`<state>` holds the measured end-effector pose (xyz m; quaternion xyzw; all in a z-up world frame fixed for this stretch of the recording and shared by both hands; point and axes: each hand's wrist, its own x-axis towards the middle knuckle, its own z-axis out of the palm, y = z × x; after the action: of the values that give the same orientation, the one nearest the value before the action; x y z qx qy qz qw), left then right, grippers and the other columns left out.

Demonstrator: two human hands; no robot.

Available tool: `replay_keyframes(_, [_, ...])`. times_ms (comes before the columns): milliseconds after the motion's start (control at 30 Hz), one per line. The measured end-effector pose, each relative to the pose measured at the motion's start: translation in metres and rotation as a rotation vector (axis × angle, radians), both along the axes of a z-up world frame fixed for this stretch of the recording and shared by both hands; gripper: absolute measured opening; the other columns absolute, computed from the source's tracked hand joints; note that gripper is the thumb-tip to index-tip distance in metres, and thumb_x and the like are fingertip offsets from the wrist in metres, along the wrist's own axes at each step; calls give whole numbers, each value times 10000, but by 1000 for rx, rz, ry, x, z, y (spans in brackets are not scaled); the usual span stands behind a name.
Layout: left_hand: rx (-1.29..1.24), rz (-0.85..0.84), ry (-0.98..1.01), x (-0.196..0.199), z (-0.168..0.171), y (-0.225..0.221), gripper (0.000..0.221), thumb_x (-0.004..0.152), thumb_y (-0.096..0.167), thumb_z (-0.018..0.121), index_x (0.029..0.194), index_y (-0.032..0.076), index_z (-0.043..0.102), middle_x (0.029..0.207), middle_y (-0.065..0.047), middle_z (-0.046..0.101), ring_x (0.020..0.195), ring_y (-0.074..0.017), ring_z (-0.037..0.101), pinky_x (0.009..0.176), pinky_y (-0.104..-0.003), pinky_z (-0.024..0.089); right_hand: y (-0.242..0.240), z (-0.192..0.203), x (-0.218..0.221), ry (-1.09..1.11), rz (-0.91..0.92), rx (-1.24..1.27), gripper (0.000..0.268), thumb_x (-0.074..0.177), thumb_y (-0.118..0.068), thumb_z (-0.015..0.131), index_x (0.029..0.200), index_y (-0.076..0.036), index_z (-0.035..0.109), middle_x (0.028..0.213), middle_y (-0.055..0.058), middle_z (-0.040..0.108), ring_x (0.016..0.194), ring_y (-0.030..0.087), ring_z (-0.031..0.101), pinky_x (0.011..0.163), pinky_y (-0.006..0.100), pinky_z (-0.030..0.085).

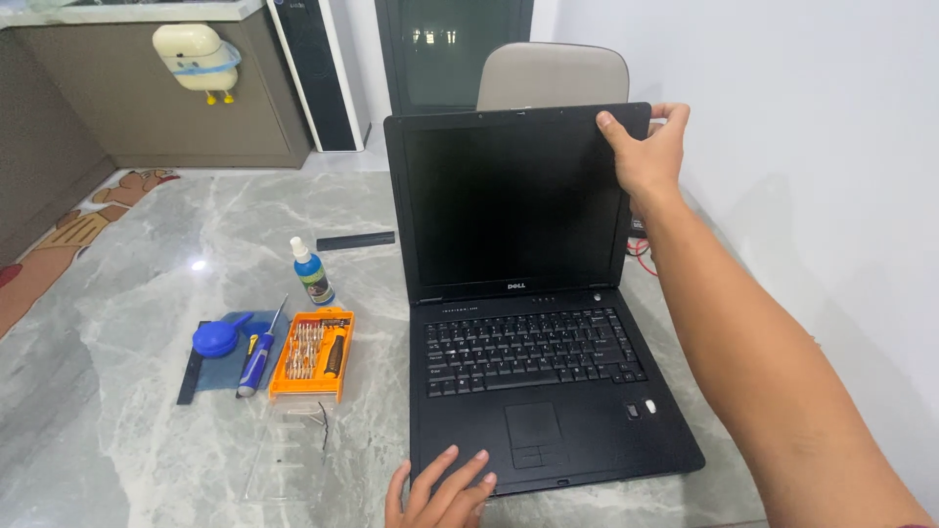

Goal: Disassembling a laptop by removing the battery and unscrewing the bottom casing

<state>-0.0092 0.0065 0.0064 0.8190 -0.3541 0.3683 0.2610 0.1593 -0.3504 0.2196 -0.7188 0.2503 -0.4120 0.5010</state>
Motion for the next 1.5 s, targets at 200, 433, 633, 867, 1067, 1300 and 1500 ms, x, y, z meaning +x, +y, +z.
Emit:
replay_keyframes(200, [54,-35,119,-5,4,5,294,716,180,715,946,362,685,1154,172,670,1147,-130,562,982,-484,323,7,-1,-15,-117,125,5,455,846,-297,718,999,-199,301,907,-11,587,761,82,537,701,232,442])
replay_keyframes(433, [105,-76,235,-8,11,10,279,764,185,697,990,346,718,1208,150,649,1200,-139,515,991,-521,288,-22,-49,-15,-412,227,-90,240,923,-182,660,1017,-166,440,987,16,610,910,90,555,829,221,433])
replay_keyframes(633, [93,-76,156,-5,4,11,268,845,229,592,1059,355,692,1238,135,633,1202,-129,527,999,-481,298,-6,-54,-59,-678,408,299,256,953,-400,476,980,-150,523,959,-16,596,889,84,581,841,246,509])
replay_keyframes(867, [-6,-76,183,-18,26,8,290,809,160,605,1040,303,707,1214,119,654,1183,-139,555,1033,-460,285,-11,-62,-81,-494,346,102,229,1017,-371,468,906,-184,396,763,-60,386,622,49,367,479,221,325])
replay_keyframes(1067, [-3,-66,81,-11,11,8,319,787,174,611,1066,306,693,1230,125,640,1181,-124,554,1030,-443,287,-17,-79,-83,-511,354,78,265,992,-387,503,1083,-141,468,939,-29,516,768,53,471,617,206,382])
replay_keyframes(1300, [173,-52,153,-4,-5,10,333,774,218,658,1070,361,705,1271,156,602,1237,-118,467,983,-506,292,-14,-88,-100,-642,454,249,132,1033,-292,486,1029,-162,467,850,-43,492,784,35,461,719,184,358])
replay_keyframes(1500, [77,-28,-38,-2,-7,8,288,884,287,462,1056,339,687,1255,143,613,1200,-111,515,1003,-449,300,22,-101,-158,-763,615,317,462,855,-609,577,936,-155,583,925,53,584,944,202,576,992,350,464])
